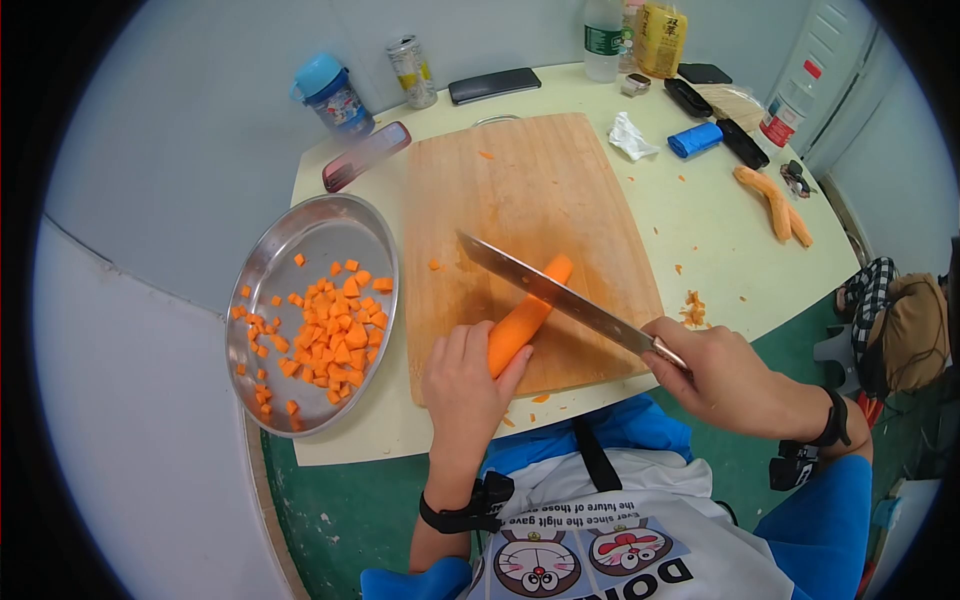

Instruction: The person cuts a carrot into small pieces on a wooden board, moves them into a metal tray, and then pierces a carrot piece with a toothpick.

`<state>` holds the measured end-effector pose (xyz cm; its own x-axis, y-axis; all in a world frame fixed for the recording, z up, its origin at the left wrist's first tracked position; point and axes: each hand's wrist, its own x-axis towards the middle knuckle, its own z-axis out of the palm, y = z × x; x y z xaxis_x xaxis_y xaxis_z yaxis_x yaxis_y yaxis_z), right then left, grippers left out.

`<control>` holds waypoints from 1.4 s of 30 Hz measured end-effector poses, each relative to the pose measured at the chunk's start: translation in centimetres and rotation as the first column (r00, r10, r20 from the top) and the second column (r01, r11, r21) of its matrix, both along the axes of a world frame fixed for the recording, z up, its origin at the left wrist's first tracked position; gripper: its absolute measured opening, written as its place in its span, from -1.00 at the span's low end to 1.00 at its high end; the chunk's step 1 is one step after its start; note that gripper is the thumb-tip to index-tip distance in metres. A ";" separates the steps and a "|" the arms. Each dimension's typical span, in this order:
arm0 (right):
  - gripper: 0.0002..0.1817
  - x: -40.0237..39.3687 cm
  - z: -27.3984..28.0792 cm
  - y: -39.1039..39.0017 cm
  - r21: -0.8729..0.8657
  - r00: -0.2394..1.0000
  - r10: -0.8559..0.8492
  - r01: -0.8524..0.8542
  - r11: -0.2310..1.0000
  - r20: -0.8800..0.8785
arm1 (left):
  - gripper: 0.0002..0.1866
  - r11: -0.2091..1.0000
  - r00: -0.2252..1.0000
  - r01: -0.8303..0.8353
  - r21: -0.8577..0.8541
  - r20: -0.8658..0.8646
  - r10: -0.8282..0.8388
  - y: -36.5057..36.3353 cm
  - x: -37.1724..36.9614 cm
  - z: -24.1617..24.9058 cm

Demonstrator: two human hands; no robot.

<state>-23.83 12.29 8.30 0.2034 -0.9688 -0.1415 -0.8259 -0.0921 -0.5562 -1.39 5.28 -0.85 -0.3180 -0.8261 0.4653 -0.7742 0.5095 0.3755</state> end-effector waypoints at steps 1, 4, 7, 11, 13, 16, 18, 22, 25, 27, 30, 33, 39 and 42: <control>-0.87 0.1 0.0 0.1 0.000 1.000 -0.003 0.003 1.000 0.001 | -0.61 1.000 1.000 0.003 -0.003 0.000 -0.003 0.0 0.0 0.0; -0.86 0.3 0.0 0.1 0.004 0.999 0.002 -0.002 1.000 -0.045 | -0.63 1.000 1.000 0.008 -0.010 -0.001 -0.008 0.2 -0.2 0.3; -0.86 0.4 -0.1 0.1 0.028 0.999 0.007 -0.006 1.000 -0.040 | -0.65 1.000 0.999 0.001 -0.012 -0.032 -0.001 0.1 -0.2 0.1; -0.86 0.7 0.2 0.0 0.042 0.998 0.008 -0.006 0.999 -0.067 | -0.65 1.000 1.000 0.003 0.003 -0.013 -0.003 0.1 -0.2 0.2; -0.86 0.7 0.2 0.0 0.065 0.997 0.007 -0.001 0.998 -0.083 | -0.65 1.000 1.000 -0.001 -0.010 -0.011 0.001 0.0 -0.2 0.1; -0.86 0.7 0.1 -0.1 0.063 0.996 0.011 -0.005 0.998 -0.084 | -0.65 1.000 1.000 -0.002 -0.003 0.002 0.002 0.0 -0.2 0.1; -0.86 0.8 0.2 -0.2 0.046 0.993 -0.012 0.017 0.999 -0.114 | -0.65 1.000 1.000 -0.009 -0.003 0.019 0.009 0.2 -0.3 0.3; -0.85 1.0 1.0 -0.6 0.071 0.991 -0.040 0.050 0.996 -0.127 | -0.64 1.000 0.998 -0.026 -0.013 0.051 0.026 0.2 -0.3 0.3; -0.84 1.0 1.2 -0.8 0.073 0.990 -0.031 0.041 0.996 -0.141 | -0.64 0.999 0.996 -0.024 -0.038 0.083 0.028 0.2 -0.3 0.2; -0.83 1.1 1.2 -0.8 0.100 0.990 -0.025 0.039 0.994 -0.141 | -0.64 0.997 0.993 -0.034 -0.064 0.109 0.041 0.3 -0.4 0.1; -0.81 1.6 1.3 -0.9 0.175 0.991 -0.058 0.079 0.981 -0.122 | -0.63 0.995 0.990 -0.034 -0.094 0.132 0.047 0.4 -0.3 -0.2; -0.80 1.9 1.2 -0.8 0.179 0.991 -0.060 0.081 0.980 -0.121 | -0.62 0.994 0.991 -0.017 -0.112 0.133 0.032 0.4 -0.4 -0.3; -0.80 2.1 2.1 -2.1 0.217 0.996 -0.081 0.088 0.972 -0.039 | -0.62 0.989 0.987 -0.004 -0.151 0.157 0.028 0.2 -0.4 -0.7; -0.81 2.4 1.8 -2.7 0.186 0.998 -0.046 0.055 0.981 -0.052 | -0.62 0.984 0.987 -0.019 -0.180 0.155 0.047 0.0 -0.5 -0.8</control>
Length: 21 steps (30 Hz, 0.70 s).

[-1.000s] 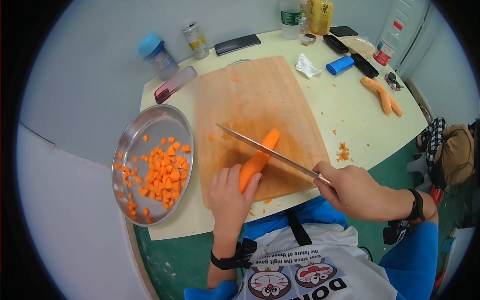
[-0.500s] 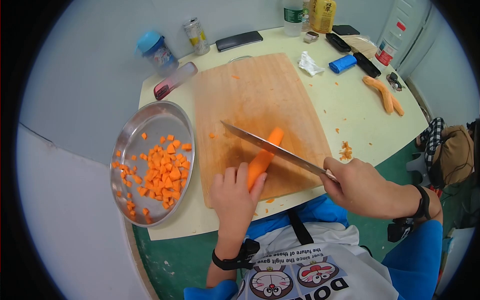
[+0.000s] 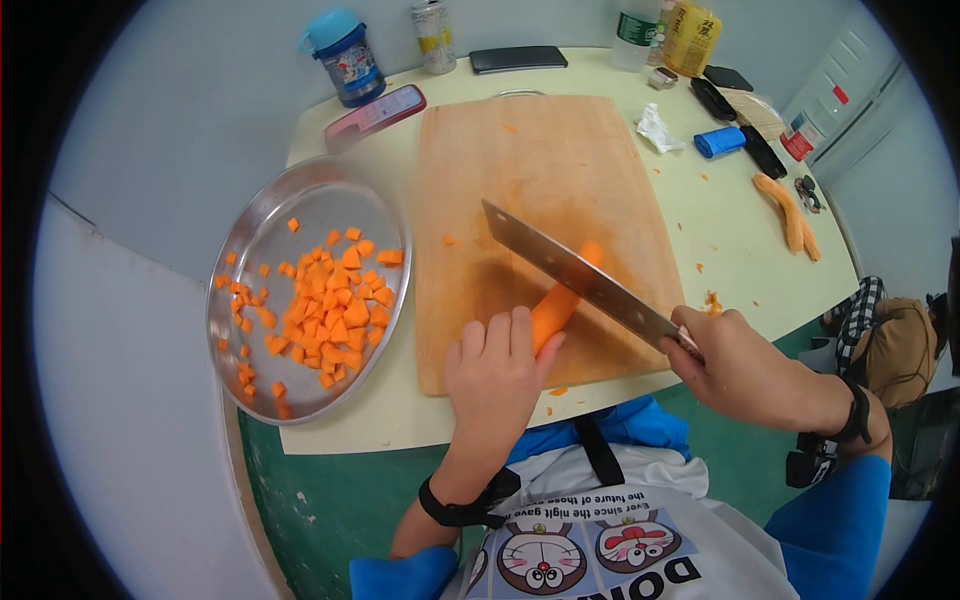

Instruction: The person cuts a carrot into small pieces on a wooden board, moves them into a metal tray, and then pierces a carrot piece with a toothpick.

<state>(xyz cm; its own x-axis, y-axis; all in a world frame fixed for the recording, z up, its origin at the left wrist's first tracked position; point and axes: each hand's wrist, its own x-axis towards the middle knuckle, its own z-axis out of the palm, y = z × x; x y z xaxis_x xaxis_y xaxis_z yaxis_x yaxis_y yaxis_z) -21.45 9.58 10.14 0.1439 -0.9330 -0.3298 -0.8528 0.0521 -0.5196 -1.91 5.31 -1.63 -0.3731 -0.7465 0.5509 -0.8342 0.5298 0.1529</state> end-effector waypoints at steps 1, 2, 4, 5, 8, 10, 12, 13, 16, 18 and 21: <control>-0.81 0.2 0.1 -0.1 0.005 1.000 0.009 -0.009 1.000 0.001 | -0.62 1.000 1.000 -0.004 -0.007 -0.015 0.004 0.1 0.1 -0.1; -0.81 0.4 0.3 -0.2 0.029 1.000 -0.010 0.010 1.000 0.001 | -0.62 1.000 1.000 -0.012 -0.002 -0.015 0.012 0.1 0.1 -0.1; -0.81 0.4 0.4 -0.4 0.043 1.000 -0.023 0.023 0.999 0.000 | -0.63 1.000 1.000 -0.006 -0.007 -0.020 0.006 0.0 0.0 -0.2; -0.81 0.2 0.1 -0.3 -0.010 1.000 0.001 -0.001 1.000 0.006 | -0.63 1.000 1.000 -0.008 -0.012 -0.014 0.007 -0.1 0.0 -0.2; -0.81 0.1 0.4 -0.9 -0.017 1.000 0.018 -0.017 1.000 0.025 | -0.63 0.999 1.000 0.020 -0.032 -0.017 -0.020 -0.1 0.2 -0.2; -0.82 -0.1 0.6 -0.9 0.018 0.999 0.006 -0.007 1.000 0.038 | -0.63 0.999 1.000 0.025 -0.027 -0.014 -0.025 -0.2 0.2 -0.1; -0.82 -0.2 -0.1 -0.8 -0.018 1.000 0.025 -0.025 1.000 0.011 | -0.62 0.998 0.999 0.037 -0.041 -0.005 -0.037 -0.3 0.2 -0.1; -0.82 -0.3 -0.3 -0.7 -0.030 1.000 0.018 -0.018 0.999 0.018 | -0.62 0.998 0.999 0.041 -0.042 -0.008 -0.041 -0.4 0.2 -0.1; -0.81 -0.6 -0.6 -0.5 -0.014 0.998 -0.002 0.003 1.000 0.066 | -0.62 0.998 0.999 0.045 -0.045 0.025 -0.044 -0.3 0.1 -0.2; -0.80 -0.7 -0.8 -0.5 -0.050 0.997 0.029 -0.026 0.998 0.066 | -0.62 0.998 0.999 0.042 -0.052 0.033 -0.040 -0.3 0.0 -0.3; -0.79 -0.5 -1.0 -0.5 -0.073 0.999 0.028 -0.026 0.997 0.031 | -0.62 0.998 0.998 0.033 -0.056 0.051 -0.030 -0.2 0.1 -0.4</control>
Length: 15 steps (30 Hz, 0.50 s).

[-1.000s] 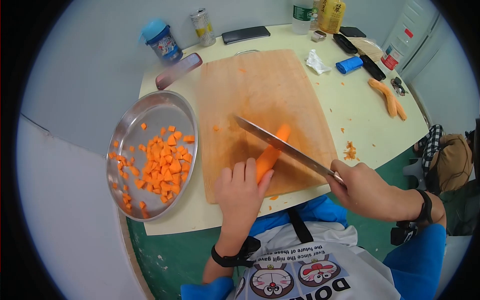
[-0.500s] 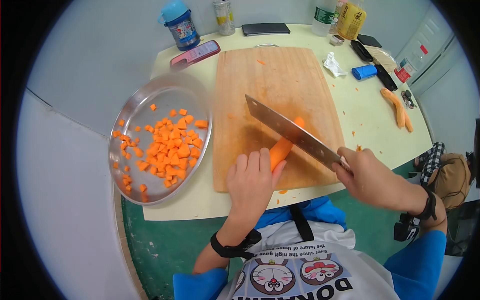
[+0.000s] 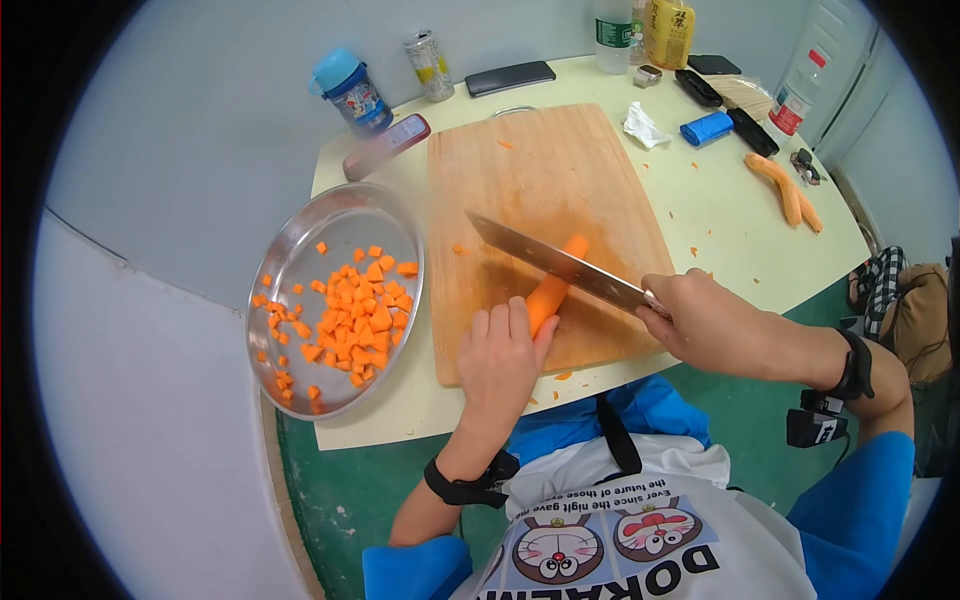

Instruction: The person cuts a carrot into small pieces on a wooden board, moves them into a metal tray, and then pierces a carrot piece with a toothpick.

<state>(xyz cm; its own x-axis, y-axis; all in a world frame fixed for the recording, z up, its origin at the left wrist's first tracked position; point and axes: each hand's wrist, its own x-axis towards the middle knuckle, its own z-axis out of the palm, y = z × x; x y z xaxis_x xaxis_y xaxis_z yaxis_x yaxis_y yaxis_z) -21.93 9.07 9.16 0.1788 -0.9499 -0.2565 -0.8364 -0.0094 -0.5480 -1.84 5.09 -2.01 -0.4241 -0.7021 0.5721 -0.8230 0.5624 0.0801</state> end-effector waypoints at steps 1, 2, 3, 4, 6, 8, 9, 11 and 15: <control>-0.79 -0.1 -0.1 -0.1 -0.001 1.000 -0.002 0.002 1.000 0.004 | -0.62 1.000 1.000 -0.002 -0.002 0.008 0.002 0.0 0.0 0.0; -0.79 -0.2 -0.3 -0.2 -0.015 1.000 0.015 -0.015 1.000 -0.006 | -0.62 1.000 1.000 0.001 -0.003 0.012 -0.001 -0.1 0.0 0.1; -0.79 -0.2 -0.3 -0.3 -0.028 0.999 0.032 -0.032 0.999 -0.017 | -0.62 1.000 1.000 0.001 -0.012 0.016 -0.001 -0.1 0.0 0.1; -0.79 -0.2 -0.1 -0.5 -0.028 1.000 0.028 -0.028 0.999 -0.012 | -0.62 1.000 1.000 0.000 -0.020 0.021 0.000 0.0 0.0 0.1; -0.80 -0.1 0.6 -0.9 0.092 0.999 -0.040 0.039 0.995 0.006 | -0.62 0.998 0.999 0.002 -0.061 0.040 0.000 -0.2 0.1 -0.3; -0.82 -0.2 -0.4 -0.4 0.014 1.000 -0.012 0.012 1.000 -0.011 | -0.62 0.994 0.998 0.002 -0.107 0.055 0.004 -0.4 0.2 -0.5; -0.83 -0.3 -0.8 -0.2 -0.056 0.999 0.016 -0.018 0.998 -0.035 | -0.63 0.995 0.998 0.002 -0.104 0.067 0.005 -0.4 0.2 -0.4; -0.84 -0.4 -1.2 0.0 -0.072 1.000 0.011 -0.012 0.997 -0.019 | -0.63 0.995 0.997 0.003 -0.102 0.075 0.005 -0.3 0.0 -0.5; -0.82 -0.6 -1.6 -0.2 -0.048 1.000 0.025 -0.025 0.999 -0.006 | -0.62 0.995 0.997 -0.007 -0.099 0.080 0.015 -0.1 0.0 -0.3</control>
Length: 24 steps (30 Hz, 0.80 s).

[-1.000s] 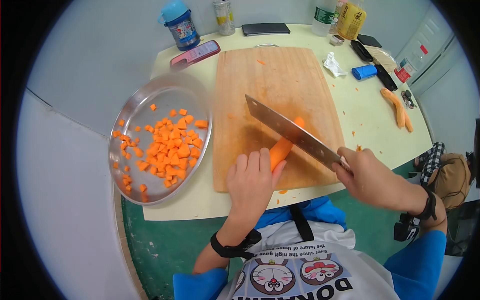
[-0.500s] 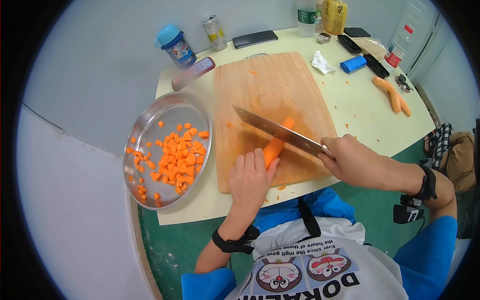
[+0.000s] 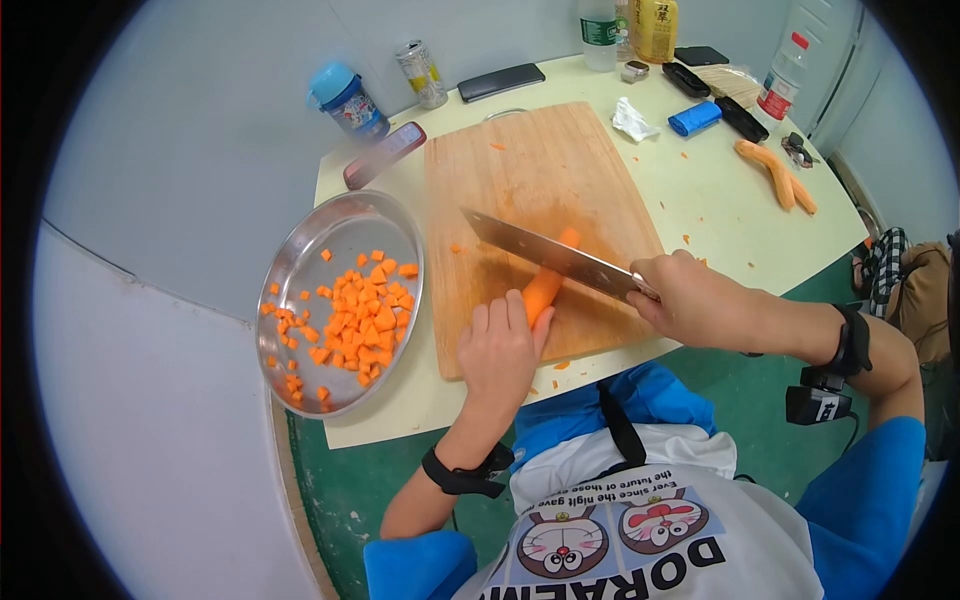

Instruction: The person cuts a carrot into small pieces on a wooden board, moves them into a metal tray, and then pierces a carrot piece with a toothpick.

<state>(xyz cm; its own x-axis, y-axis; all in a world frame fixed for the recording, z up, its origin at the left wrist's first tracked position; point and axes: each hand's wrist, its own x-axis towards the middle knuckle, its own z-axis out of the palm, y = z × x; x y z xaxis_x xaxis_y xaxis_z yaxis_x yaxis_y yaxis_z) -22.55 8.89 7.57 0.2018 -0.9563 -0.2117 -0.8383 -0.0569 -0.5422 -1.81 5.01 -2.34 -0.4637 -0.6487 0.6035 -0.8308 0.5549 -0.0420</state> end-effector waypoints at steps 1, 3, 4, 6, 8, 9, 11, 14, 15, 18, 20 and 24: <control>-0.82 0.1 -0.2 0.0 0.000 1.000 0.001 -0.001 1.000 -0.002 | -0.62 1.000 1.000 -0.008 0.025 -0.001 0.008 0.1 -0.1 0.1; -0.83 0.2 -0.3 -0.2 -0.047 0.997 0.012 -0.016 0.999 -0.071 | -0.62 1.000 1.000 -0.020 0.010 0.010 0.020 0.1 -0.2 0.0; -0.83 0.2 -0.4 -0.3 -0.048 0.997 0.016 -0.019 0.999 -0.074 | -0.62 1.000 0.999 -0.029 -0.007 0.025 0.029 0.0 -0.3 -0.1; -0.82 0.3 -0.4 -0.4 -0.071 0.998 0.028 -0.033 0.997 -0.060 | -0.62 0.999 0.999 -0.033 -0.010 0.013 0.033 0.0 -0.3 0.0; -0.82 0.3 0.3 -0.9 -0.015 0.997 0.032 -0.033 0.999 -0.070 | -0.62 0.999 0.999 -0.032 -0.006 0.003 0.032 0.2 -0.2 -0.1; -0.82 0.3 0.7 -1.3 0.032 0.996 0.034 -0.031 0.999 -0.082 | -0.62 1.000 1.000 -0.023 0.001 -0.003 0.023 0.1 -0.2 -0.1; -0.83 0.4 0.9 -1.5 0.030 0.997 0.036 -0.034 0.999 -0.074 | -0.62 1.000 1.000 -0.013 0.009 -0.004 0.013 0.0 -0.1 -0.1; -0.83 0.2 -0.4 -0.7 -0.043 0.998 0.035 -0.037 0.998 -0.053 | -0.61 1.000 1.000 -0.010 0.011 -0.001 0.010 -0.1 -0.1 -0.2; -0.83 0.1 -0.8 -0.4 -0.113 0.999 0.033 -0.037 0.993 -0.036 | -0.61 1.000 1.000 -0.012 -0.023 0.011 0.013 -0.1 -0.2 -0.4; -0.83 -0.2 -0.7 -0.6 -0.118 0.996 0.087 -0.089 0.989 -0.023 | -0.59 0.999 1.000 -0.015 -0.045 0.018 0.016 -0.2 -0.1 -0.5; -0.83 0.2 0.3 -1.2 -0.034 0.997 0.067 -0.068 0.997 -0.036 | -0.60 0.999 1.000 -0.011 -0.032 0.014 0.012 -0.1 0.0 -0.4; -0.82 0.1 -1.0 -0.7 -0.085 0.995 0.038 -0.045 0.995 -0.090 | -0.61 1.000 1.000 -0.013 0.025 -0.022 0.013 0.1 -0.3 -0.1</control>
<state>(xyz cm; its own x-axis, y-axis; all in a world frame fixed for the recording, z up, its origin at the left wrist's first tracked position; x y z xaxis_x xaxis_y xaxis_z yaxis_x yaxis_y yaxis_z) -22.42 8.24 6.53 0.2259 -0.9629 -0.1474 -0.8784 -0.1360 -0.4582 -2.11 5.09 -2.40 -0.4421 -0.6693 0.5971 -0.8384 0.5449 -0.0100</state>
